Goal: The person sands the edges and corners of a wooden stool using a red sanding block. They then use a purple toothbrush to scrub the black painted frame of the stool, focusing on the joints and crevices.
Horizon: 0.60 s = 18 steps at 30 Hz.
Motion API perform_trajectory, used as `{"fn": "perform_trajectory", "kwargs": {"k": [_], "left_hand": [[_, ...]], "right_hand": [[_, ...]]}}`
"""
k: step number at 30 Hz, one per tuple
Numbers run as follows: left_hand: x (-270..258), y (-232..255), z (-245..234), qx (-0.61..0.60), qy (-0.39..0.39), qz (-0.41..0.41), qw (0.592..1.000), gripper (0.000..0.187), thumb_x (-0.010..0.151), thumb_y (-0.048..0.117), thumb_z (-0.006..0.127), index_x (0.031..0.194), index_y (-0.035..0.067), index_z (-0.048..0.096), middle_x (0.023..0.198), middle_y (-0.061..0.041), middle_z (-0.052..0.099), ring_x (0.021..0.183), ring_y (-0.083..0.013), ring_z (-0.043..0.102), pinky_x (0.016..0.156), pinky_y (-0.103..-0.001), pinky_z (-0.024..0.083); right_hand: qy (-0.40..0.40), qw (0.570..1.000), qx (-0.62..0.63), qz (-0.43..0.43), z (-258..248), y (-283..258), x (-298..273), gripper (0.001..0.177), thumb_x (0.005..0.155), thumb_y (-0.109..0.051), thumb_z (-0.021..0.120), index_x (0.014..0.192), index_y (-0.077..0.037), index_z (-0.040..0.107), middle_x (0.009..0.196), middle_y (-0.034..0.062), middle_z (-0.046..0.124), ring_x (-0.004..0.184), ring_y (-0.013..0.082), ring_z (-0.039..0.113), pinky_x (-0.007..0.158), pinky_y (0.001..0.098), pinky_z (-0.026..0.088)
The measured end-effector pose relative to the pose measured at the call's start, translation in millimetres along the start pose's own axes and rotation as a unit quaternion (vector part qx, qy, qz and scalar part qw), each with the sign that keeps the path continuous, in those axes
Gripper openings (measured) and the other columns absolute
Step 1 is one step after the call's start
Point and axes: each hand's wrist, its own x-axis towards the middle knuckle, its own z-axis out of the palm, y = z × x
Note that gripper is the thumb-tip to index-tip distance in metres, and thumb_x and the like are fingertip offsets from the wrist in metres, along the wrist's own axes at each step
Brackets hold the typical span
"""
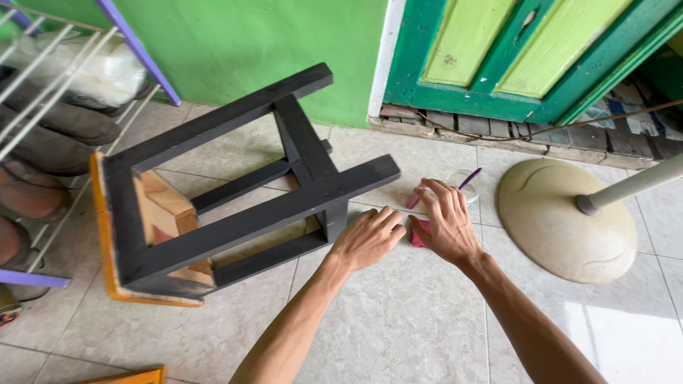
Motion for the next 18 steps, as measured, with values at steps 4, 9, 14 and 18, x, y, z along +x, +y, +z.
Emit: {"fn": "perform_trajectory", "kwargs": {"k": [4,9,14,18], "left_hand": [[22.2,-1.1,46.0,-0.002,-0.036,-0.036,0.999,0.017,0.099,0.011,0.058,0.107,0.001,0.069,0.122,-0.017,0.063,0.114,-0.0252,0.060,0.097,-0.044,0.055],[35.1,-7.9,91.8,-0.016,-0.119,-0.114,0.986,0.025,0.097,0.012,0.058,0.117,0.000,0.068,0.129,-0.020,0.060,0.119,-0.0277,0.058,0.102,-0.047,0.051],[48.8,6.1,118.5,-0.092,-0.182,-0.192,0.960,0.037,0.092,0.016,0.064,0.127,0.002,0.063,0.130,-0.019,0.060,0.119,-0.0294,0.058,0.102,-0.050,0.050],[63.9,23.8,142.4,-0.109,-0.230,-0.184,0.949,0.047,0.096,0.015,0.064,0.140,0.005,0.055,0.139,-0.019,0.056,0.123,-0.0293,0.057,0.107,-0.052,0.048]], "right_hand": [[-0.013,0.995,-0.039,0.092,8.0,49.0,-20.7,0.066,0.084,-0.017,0.076,0.142,-0.007,0.046,0.141,0.0172,0.052,0.129,0.0362,0.050,0.111,0.0495,0.040],[-0.041,0.982,-0.028,0.180,32.6,109.4,-51.5,0.065,0.088,-0.021,0.073,0.143,-0.002,0.046,0.132,0.0193,0.057,0.121,0.0372,0.054,0.108,0.0495,0.039],[-0.054,0.985,-0.038,0.159,57.7,138.6,-68.7,0.041,0.093,-0.016,0.069,0.131,-0.006,0.058,0.111,0.0120,0.066,0.108,0.0300,0.060,0.106,0.0478,0.040],[-0.017,0.986,-0.013,0.164,62.7,142.0,-66.7,0.017,0.099,-0.010,0.064,0.115,-0.009,0.068,0.100,0.0053,0.068,0.099,0.0244,0.063,0.105,0.0462,0.042]]}}
